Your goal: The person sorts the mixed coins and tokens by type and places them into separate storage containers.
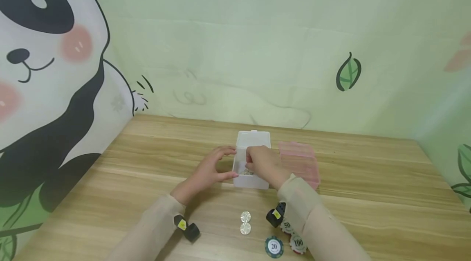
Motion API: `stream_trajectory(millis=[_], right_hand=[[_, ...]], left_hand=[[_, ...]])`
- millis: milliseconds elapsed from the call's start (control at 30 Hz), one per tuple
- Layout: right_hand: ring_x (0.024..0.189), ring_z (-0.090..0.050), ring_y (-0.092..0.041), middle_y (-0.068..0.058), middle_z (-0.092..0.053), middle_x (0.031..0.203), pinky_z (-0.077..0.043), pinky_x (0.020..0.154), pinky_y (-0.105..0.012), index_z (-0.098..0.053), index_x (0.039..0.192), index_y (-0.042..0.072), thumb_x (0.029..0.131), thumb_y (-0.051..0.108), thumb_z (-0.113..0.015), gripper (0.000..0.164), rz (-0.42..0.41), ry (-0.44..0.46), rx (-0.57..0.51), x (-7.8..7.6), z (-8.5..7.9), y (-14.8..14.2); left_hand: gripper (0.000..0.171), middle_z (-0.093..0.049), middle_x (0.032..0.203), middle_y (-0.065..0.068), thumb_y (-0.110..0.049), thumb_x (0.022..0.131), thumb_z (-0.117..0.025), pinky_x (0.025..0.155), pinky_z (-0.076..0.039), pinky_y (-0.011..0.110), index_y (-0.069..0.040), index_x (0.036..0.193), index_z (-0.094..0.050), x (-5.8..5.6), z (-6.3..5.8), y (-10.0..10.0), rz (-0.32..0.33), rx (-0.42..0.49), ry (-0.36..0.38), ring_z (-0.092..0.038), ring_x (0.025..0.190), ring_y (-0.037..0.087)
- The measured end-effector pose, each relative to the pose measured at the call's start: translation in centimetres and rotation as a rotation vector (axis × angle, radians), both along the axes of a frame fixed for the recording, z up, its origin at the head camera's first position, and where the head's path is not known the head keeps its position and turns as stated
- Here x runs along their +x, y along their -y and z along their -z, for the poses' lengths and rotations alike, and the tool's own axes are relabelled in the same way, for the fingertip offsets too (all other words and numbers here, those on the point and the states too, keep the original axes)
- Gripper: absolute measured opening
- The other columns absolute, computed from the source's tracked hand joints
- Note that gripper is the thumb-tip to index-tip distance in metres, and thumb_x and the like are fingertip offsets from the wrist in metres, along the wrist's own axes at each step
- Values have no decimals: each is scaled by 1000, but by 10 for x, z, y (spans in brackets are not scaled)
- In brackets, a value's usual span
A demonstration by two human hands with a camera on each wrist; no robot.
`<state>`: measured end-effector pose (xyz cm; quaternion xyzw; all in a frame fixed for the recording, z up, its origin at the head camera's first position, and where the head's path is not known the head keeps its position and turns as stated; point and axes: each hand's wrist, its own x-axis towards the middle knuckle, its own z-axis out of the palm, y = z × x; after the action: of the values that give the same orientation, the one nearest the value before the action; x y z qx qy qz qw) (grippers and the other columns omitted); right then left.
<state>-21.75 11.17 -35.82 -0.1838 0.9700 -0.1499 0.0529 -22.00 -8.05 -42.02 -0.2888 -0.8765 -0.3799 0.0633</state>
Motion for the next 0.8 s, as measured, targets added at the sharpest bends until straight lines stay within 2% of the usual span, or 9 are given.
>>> stream_trajectory(millis=[300,633,800], right_hand=[[69,-54,-14,-4,-68,85,-45,60,-25,-62,84,10,88,14,-68,8,-16,-3,-63,9,-8,-5],[69,-54,-12,-2,-68,82,-45,61,-24,-63,83,10,88,15,-68,9,-37,-55,-117,25,-18,-8],[65,-53,-9,-1,-67,79,-44,56,-22,-63,82,10,88,16,-68,10,-66,-82,-141,37,-21,-10]], left_hand=[[61,-51,143,6,-30,77,-80,114,-35,46,-10,129,-56,0,2,0,-4,4,11,-43,137,26],[61,-51,143,6,-32,78,-79,113,-36,47,-10,129,-55,-2,3,0,0,-7,-4,-43,136,27],[61,-51,143,6,-32,78,-79,113,-36,47,-10,130,-55,-1,1,0,1,-8,5,-43,136,27]])
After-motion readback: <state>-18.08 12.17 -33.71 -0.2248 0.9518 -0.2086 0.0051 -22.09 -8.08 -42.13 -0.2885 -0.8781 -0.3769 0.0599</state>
